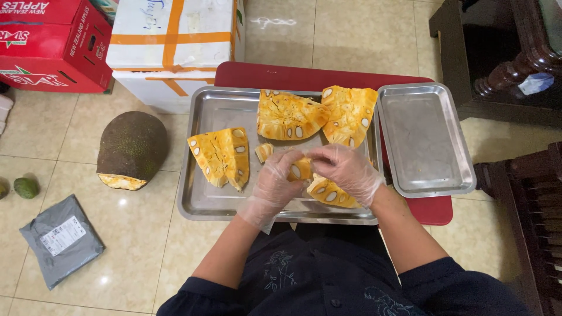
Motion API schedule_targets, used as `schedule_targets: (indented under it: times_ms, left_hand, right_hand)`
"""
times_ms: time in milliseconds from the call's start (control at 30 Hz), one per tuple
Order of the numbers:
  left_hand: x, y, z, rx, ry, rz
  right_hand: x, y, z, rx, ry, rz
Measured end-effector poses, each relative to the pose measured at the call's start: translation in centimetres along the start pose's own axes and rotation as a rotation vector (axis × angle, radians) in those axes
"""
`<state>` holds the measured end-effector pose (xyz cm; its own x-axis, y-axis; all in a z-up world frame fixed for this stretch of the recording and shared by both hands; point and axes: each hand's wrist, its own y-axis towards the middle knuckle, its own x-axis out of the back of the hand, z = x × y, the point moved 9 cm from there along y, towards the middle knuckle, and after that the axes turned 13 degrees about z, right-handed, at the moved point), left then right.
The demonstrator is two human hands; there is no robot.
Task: Extracting jackfruit bulbs from the fruit segments and placing them on a tray
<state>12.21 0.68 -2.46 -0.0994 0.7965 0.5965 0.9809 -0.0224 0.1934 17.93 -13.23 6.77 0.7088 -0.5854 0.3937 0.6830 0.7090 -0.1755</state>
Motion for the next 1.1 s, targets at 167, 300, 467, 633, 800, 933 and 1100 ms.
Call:
schedule_targets:
  times_ms: [167,300,467,633,800,933,1100]
  left_hand:
    - [1.0,0.0,-2.2,-0.179,0.136,0.056]
    - [1.4,0.3,-3.1,-0.235,0.230,0.025]
    - [2.2,0.1,-4.3,-0.295,0.311,-0.047]
    - [2.2,0.0,-3.9,-0.309,0.304,-0.067]
    - [0.8,-0.4,-2.4,-0.338,0.373,-0.076]
    - [1.0,-0.4,-1.6,-0.273,0.376,-0.105]
    - [3.4,-0.7,-4.3,-0.203,0.255,-0.113]
  right_hand:
    - [0.0,0.5,0.0,0.014,-0.056,0.067]
    - [0.1,0.3,0.2,-0.029,0.055,0.079]
    - [-0.1,0.5,-0.1,0.011,0.074,0.075]
    - [-0.3,0.7,-0.7,0.098,0.001,0.044]
    - [-0.7,1.0,-0.8,0.196,-0.202,0.007]
    - [-0.8,1.0,-0.5,0.253,-0.355,-0.094]
    - [-0.8,2.3,-3.2,0.137,-0.182,-0.164]
